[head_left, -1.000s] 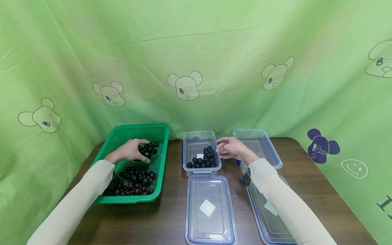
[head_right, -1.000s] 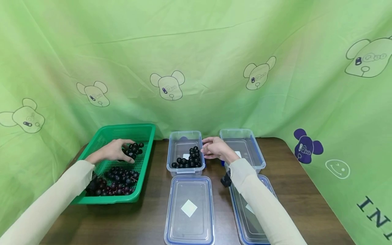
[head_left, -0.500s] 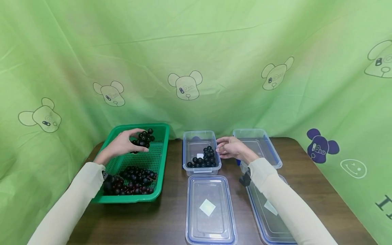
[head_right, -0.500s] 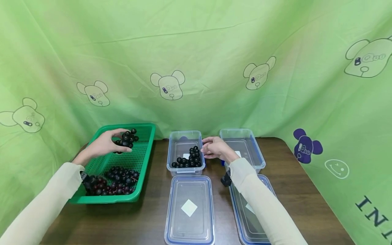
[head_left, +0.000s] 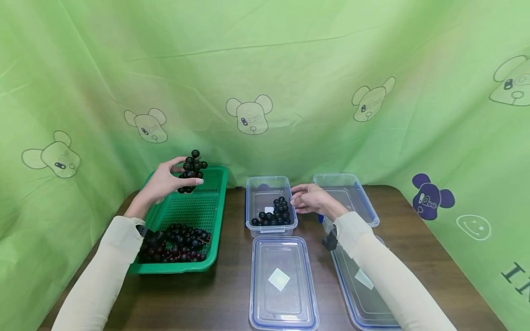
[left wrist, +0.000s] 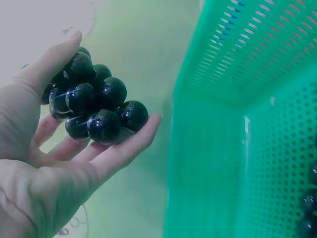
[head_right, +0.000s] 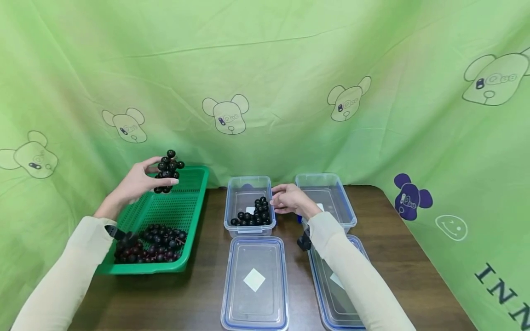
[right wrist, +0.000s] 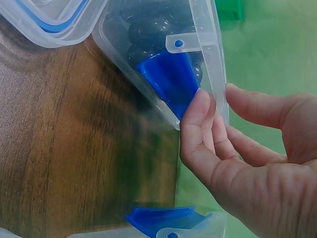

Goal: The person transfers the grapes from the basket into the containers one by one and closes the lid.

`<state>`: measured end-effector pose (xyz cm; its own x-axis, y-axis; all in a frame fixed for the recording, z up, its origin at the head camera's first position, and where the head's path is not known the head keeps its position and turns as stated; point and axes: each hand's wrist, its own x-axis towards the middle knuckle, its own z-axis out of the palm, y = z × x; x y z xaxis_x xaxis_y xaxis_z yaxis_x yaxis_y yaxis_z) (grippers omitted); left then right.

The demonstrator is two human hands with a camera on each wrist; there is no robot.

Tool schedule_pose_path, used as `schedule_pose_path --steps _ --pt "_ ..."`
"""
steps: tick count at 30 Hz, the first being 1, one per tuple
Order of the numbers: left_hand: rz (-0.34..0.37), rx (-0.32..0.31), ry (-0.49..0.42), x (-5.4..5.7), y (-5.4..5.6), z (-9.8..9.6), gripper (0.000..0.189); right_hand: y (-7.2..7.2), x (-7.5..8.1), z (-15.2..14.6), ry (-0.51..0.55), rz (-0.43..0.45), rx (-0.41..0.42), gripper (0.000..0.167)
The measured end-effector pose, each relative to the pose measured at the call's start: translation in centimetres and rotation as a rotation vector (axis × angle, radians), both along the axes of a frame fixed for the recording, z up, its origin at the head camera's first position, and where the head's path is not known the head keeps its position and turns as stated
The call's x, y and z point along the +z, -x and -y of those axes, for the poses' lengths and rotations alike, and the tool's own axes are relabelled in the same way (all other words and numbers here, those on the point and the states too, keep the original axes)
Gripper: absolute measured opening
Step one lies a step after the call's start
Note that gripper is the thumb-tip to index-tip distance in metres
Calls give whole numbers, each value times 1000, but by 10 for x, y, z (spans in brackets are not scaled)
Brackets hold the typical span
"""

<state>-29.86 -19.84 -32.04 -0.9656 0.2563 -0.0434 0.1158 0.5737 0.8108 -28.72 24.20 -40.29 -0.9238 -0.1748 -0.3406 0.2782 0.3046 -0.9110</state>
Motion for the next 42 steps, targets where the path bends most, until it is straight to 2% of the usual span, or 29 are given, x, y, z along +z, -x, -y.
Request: schedule_pose_path --steps 11,17,21,29,37,42 --pt "-11 7 -88 13 -3 -22 105 -1 1 0 -4 2 5 67" --pt "1 23 -112 18 2 -40 106 0 -1 -1 4 2 3 68" --pt "7 8 -110 18 7 -57 106 -1 -2 -2 5 1 2 67" --pt "68 -16 -130 8 17 -98 105 0 -1 -3 -1 10 -4 68" --pt "121 -57 -151 -12 20 -136 100 -2 0 -3 4 11 9 70" --pt "178 -80 -224 -23 23 -156 98 -3 0 -2 -2 13 4 70"
